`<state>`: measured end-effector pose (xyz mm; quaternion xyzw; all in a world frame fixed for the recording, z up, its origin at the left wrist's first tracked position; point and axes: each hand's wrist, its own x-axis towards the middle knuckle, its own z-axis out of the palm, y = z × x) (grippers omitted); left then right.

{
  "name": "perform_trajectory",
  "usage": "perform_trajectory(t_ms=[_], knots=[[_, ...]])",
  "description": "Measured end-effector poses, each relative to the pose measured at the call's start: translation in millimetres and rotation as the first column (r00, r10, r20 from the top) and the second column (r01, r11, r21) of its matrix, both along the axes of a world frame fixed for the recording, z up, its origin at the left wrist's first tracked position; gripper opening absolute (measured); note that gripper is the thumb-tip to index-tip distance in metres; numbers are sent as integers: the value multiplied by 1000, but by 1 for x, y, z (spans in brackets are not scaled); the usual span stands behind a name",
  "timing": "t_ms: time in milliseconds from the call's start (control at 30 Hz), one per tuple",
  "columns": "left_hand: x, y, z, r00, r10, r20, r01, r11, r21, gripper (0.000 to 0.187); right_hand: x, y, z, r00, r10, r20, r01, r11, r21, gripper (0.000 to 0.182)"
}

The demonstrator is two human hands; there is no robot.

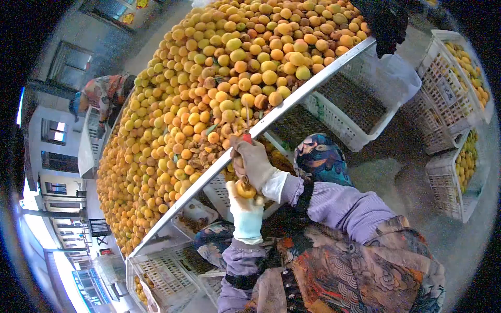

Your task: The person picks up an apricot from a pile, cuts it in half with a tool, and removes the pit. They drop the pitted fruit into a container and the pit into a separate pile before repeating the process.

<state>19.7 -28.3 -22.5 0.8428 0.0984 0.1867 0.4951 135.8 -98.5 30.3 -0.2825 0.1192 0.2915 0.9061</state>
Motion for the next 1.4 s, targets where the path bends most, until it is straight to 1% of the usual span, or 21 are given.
perform_trajectory(t_ms=[67,100,167,233,333,367,400,567,600,667,800,867,933,967,1000,1067,1133,1267,1300,1367,1400], knots=[[4,18,-21,975,-220,31,222,969,-108,59,6,5,-7,998,-33,54,33,999,-4,30],[4,17,-8,973,-228,-31,227,974,-24,60,7,4,-4,997,-6,75,9,999,-36,30],[10,17,-5,985,-160,-67,76,746,-662,32,6,5,5,995,11,98,-6,999,-51,29],[18,5,28,976,-86,-201,-154,383,-911,20,7,5,4,995,-1,96,9,996,-85,28],[24,10,40,982,-161,-101,3,543,-840,20,12,3,13,989,-19,149,32,996,-83,26],[30,13,46,985,-39,-167,-119,548,-828,19,16,1,19,975,-81,207,103,990,-97,28],[36,25,52,995,-49,-83,-49,477,-877,21,20,0,23,955,-140,262,174,979,-109,31],[91,71,74,967,243,-76,-250,849,-466,21,38,-10,18,957,-149,250,186,974,-131,31],[97,87,70,959,259,-115,-282,917,-283,22,38,-12,17,956,-148,254,184,975,-125,31],[104,117,50,947,313,72,-318,944,83,19,38,-18,11,975,-91,204,137,964,-228,29],[91,106,74,950,306,-54,-306,952,9,15,43,-26,3,959,28,282,33,977,-209,25],[87,107,72,950,286,-128,-309,925,-223,12,42,-27,6,963,81,256,-10,963,-268,25],[76,103,72,970,155,-185,-174,981,-86,15,41,-30,11,963,132,235,-50,944,-326,26],[70,100,73,979,122,-164,-65,947,315,17,40,-31,12,947,172,270,-57,920,-387,26],[66,90,81,972,115,-204,-4,879,476,17,38,-31,12,929,216,301,-63,893,-446,26],[67,96,83,971,121,-207,5,853,522,20,38,-34,6,871,295,392,-15,815,-580,30],[83,108,86,989,142,-50,-95,847,524,22,37,-39,8,858,430,280,-149,731,-665,35],[136,152,72,983,163,87,-175,669,723,33,31,-38,2,807,410,426,-63,776,-628,37],[148,163,66,983,159,90,-174,667,724,33,31,-37,-1,787,448,424,-77,753,-653,36],[169,178,55,968,249,-31,-98,490,866,41,31,-37,4,762,490,423,-90,727,-680,32],[178,180,52,963,257,-80,-65,511,857,48,31,-36,2,764,484,426,-81,728,-681,32]])
